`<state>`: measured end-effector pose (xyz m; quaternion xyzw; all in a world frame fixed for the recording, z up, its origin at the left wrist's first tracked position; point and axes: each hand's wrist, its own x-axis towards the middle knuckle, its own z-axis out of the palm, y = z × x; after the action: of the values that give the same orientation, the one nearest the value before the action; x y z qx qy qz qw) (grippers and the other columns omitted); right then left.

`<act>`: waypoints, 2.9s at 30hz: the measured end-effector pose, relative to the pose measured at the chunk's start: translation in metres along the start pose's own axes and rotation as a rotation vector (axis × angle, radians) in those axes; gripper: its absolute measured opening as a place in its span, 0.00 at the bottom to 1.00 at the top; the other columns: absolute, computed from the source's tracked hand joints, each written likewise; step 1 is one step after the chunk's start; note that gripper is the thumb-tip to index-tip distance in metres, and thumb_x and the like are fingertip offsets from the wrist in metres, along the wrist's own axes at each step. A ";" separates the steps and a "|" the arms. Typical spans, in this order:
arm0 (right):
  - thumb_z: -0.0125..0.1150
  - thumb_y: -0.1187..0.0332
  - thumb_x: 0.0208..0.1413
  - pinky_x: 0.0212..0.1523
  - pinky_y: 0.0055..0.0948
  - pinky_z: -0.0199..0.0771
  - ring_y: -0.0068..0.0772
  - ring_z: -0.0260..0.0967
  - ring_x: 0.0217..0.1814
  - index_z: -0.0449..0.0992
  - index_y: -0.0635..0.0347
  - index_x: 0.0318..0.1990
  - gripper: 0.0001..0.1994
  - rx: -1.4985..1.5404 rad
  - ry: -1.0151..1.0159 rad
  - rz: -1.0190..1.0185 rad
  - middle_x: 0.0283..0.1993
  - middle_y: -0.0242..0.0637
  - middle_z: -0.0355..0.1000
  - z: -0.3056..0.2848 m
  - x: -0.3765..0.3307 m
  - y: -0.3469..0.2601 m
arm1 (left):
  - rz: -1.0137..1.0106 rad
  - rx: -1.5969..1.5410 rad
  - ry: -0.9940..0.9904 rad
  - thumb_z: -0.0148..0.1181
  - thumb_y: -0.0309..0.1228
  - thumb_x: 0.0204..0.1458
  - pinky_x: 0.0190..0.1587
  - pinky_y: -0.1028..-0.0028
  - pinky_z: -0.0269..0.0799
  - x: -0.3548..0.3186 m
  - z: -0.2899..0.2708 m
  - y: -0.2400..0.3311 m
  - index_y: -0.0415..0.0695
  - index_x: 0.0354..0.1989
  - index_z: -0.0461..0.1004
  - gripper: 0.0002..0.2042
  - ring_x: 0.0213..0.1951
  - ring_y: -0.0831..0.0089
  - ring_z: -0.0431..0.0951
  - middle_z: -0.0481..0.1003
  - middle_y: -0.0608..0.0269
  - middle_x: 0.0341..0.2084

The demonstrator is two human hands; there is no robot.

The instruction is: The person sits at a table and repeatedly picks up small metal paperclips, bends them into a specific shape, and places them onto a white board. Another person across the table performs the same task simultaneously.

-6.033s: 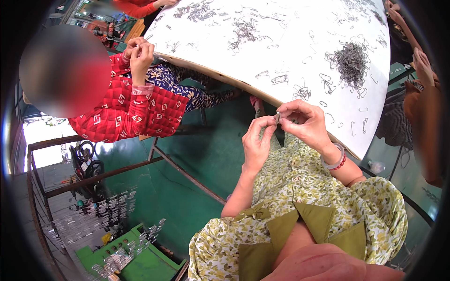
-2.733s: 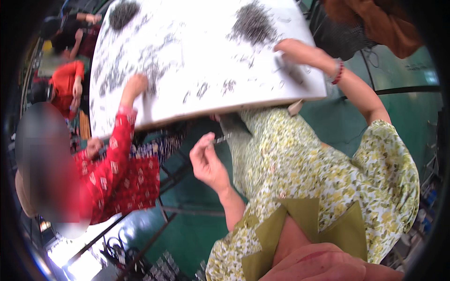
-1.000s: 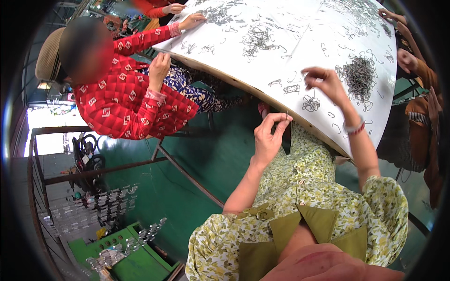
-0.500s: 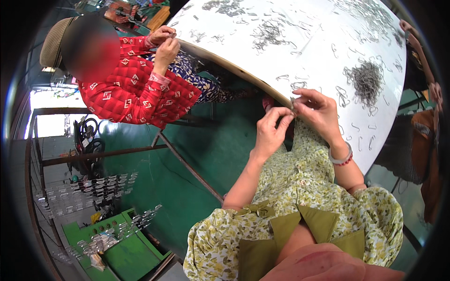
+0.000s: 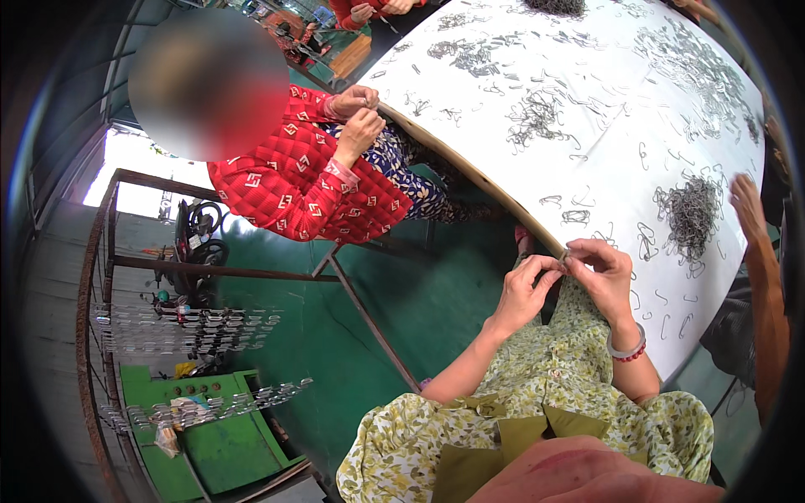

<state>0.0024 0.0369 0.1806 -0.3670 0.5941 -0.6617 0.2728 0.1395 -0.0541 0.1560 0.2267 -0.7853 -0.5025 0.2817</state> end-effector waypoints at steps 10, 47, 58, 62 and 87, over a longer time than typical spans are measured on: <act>0.60 0.83 0.48 0.30 0.16 0.71 0.15 0.69 0.31 0.78 0.67 0.39 0.10 0.112 0.001 0.015 0.31 0.30 0.74 0.011 -0.021 -0.011 | -0.001 -0.347 0.182 0.56 0.28 0.56 0.49 0.72 0.69 -0.014 0.005 -0.019 0.38 0.49 0.69 0.13 0.49 0.67 0.73 0.73 0.54 0.47; 0.59 0.85 0.49 0.29 0.15 0.70 0.16 0.68 0.29 0.76 0.69 0.39 0.10 0.146 0.044 0.143 0.32 0.30 0.71 0.006 -0.041 0.014 | -0.147 -0.214 -0.019 0.61 0.24 0.52 0.36 0.80 0.73 0.045 -0.019 0.012 0.36 0.37 0.75 0.06 0.32 0.82 0.77 0.78 0.65 0.28; 0.59 0.85 0.50 0.30 0.15 0.69 0.16 0.68 0.30 0.76 0.68 0.41 0.10 0.160 0.110 0.038 0.32 0.31 0.71 0.008 -0.041 0.009 | 0.200 -0.087 0.042 0.62 0.20 0.48 0.37 0.76 0.73 0.003 -0.010 0.036 0.37 0.32 0.73 0.04 0.35 0.73 0.76 0.75 0.60 0.34; 0.58 0.86 0.50 0.30 0.15 0.70 0.17 0.69 0.31 0.76 0.69 0.41 0.11 0.104 0.136 -0.037 0.33 0.31 0.71 0.010 -0.043 0.005 | 0.202 -0.105 0.070 0.61 0.20 0.49 0.36 0.76 0.73 0.001 -0.004 0.035 0.37 0.32 0.73 0.04 0.34 0.75 0.76 0.75 0.61 0.33; 0.49 0.85 0.57 0.36 0.22 0.76 0.24 0.72 0.35 0.70 0.67 0.55 0.18 -0.054 0.102 -0.062 0.39 0.42 0.75 -0.005 -0.050 0.034 | 0.096 -0.140 0.170 0.60 0.24 0.53 0.38 0.76 0.74 -0.005 -0.005 0.030 0.38 0.34 0.73 0.04 0.35 0.74 0.79 0.78 0.62 0.30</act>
<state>0.0249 0.0749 0.1385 -0.3584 0.6133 -0.6713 0.2115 0.1445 -0.0422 0.1839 0.2102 -0.7317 -0.5210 0.3861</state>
